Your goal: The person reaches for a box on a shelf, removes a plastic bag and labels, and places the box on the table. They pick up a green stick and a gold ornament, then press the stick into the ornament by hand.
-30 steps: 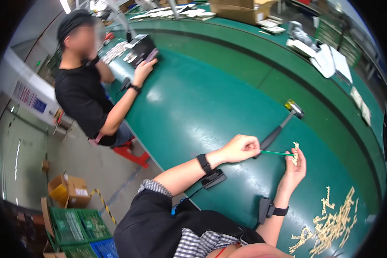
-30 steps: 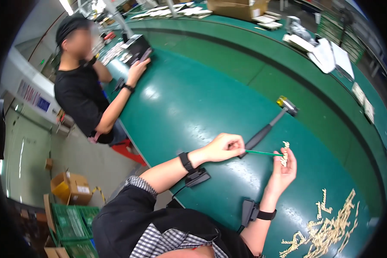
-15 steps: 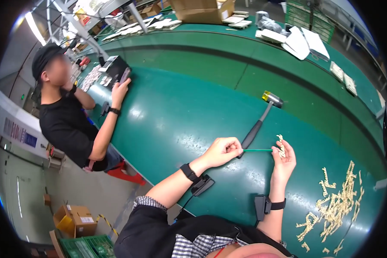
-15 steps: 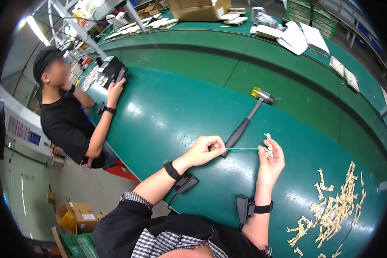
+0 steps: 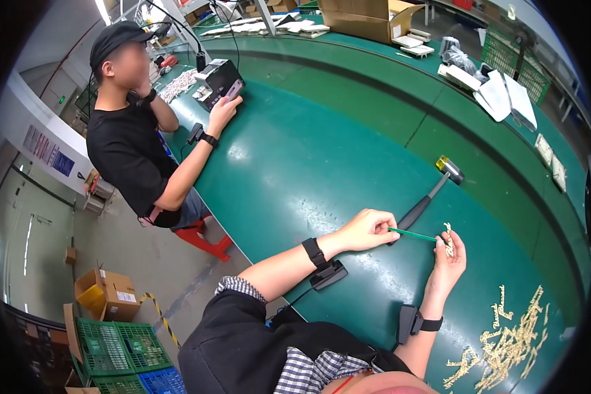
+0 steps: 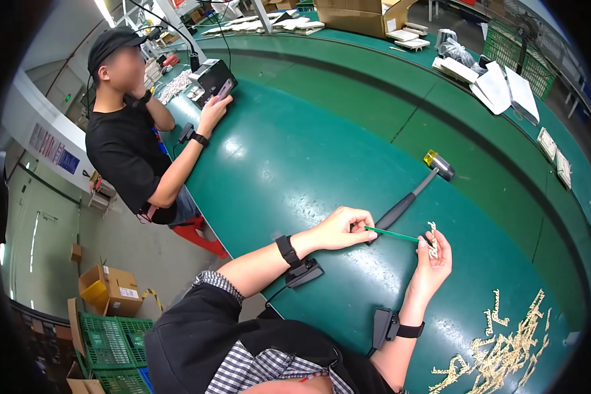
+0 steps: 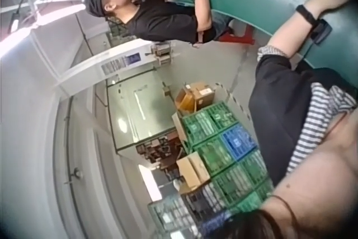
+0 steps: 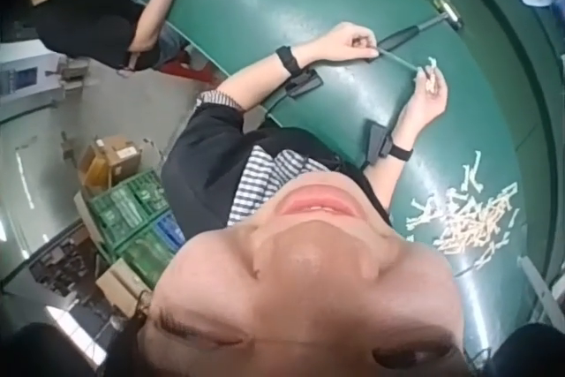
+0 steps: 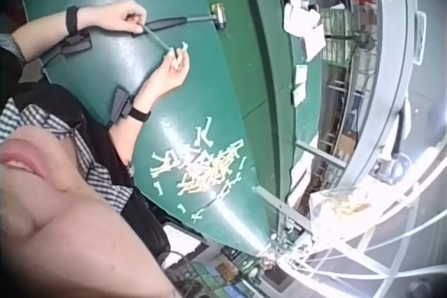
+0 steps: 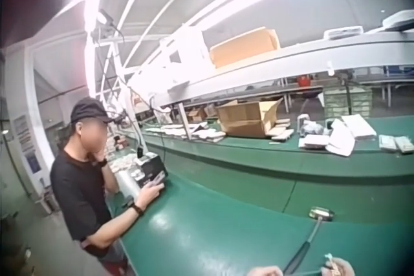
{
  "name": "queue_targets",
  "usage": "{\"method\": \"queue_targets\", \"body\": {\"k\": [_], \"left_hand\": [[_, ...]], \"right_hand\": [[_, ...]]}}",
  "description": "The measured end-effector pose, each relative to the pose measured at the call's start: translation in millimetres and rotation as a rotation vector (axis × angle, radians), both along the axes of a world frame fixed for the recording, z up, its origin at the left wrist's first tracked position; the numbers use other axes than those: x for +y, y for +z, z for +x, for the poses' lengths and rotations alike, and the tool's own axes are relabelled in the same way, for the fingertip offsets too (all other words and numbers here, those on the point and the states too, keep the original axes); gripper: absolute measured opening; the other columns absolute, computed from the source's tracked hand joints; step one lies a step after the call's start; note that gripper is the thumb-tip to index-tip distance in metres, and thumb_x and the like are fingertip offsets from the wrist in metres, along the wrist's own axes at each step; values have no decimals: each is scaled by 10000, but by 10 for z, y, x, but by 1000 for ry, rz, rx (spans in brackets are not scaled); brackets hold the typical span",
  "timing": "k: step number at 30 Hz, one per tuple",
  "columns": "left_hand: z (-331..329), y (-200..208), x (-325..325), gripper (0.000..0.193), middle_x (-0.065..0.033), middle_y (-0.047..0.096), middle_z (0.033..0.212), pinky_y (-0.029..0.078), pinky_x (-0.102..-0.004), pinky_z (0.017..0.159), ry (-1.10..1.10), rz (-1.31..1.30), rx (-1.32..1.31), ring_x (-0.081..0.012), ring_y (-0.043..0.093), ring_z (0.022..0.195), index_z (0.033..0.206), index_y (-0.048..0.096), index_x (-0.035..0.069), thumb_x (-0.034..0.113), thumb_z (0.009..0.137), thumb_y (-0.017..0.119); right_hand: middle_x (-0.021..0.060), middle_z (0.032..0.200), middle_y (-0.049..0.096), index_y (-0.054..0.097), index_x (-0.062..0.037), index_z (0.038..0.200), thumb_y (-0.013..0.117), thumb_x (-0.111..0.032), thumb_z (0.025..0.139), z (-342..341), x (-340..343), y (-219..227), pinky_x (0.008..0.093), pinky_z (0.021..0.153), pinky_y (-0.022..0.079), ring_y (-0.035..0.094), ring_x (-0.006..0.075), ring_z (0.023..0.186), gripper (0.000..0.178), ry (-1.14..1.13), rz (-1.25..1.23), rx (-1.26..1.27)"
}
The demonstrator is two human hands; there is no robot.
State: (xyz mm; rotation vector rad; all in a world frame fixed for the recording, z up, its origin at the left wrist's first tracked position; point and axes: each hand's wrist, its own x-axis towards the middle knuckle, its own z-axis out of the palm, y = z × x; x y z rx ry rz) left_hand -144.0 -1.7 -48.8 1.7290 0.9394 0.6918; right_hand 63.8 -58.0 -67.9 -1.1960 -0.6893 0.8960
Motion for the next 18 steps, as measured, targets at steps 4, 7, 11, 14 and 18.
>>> {"method": "queue_targets", "body": {"k": [4, 7, 11, 14, 18], "left_hand": [[-22, 47, -21, 167, 18, 534, 598, 340, -237, 500, 15, -1, 65, -45, 419, 552, 800, 611, 40, 198, 841, 643], [83, 4, -81, 156, 12, 544, 559, 331, -246, 452, 37, 63, -74, -43, 436, 492, 776, 616, 34, 173, 847, 613], [26, -41, 10, 196, -2, 577, 618, 351, -254, 492, 27, 23, -55, -68, 449, 540, 818, 620, 36, 222, 872, 593], [-19, -70, 10, 188, -9, 594, 635, 357, -255, 493, 26, 17, -37, -69, 460, 543, 821, 623, 39, 215, 874, 587], [-11, -25, 12, 184, -15, 606, 648, 361, -255, 494, 18, 9, -4, -68, 467, 544, 823, 624, 39, 210, 876, 581]], "right_hand": [[100, 1036, 607, 533, 27, 1140, 614, 11, 829, 6, 11, -21, 210, 715, 470, 591, 118, 886, 322, 8, 1, 2], [98, 1042, 606, 527, 32, 1148, 616, 1, 834, 46, -31, -41, 199, 716, 464, 586, 107, 887, 328, 39, 12, -9], [96, 1034, 609, 529, 35, 1144, 621, -1, 830, 12, 18, -49, 198, 721, 464, 587, 107, 887, 329, 20, 2, -21], [95, 1025, 614, 530, 34, 1143, 622, 0, 830, -5, 27, -53, 201, 727, 466, 590, 111, 889, 328, 35, 10, -13], [92, 1016, 617, 532, 32, 1139, 622, 2, 831, -18, 4, -21, 202, 730, 468, 592, 112, 891, 323, 21, 0, -7]]}}
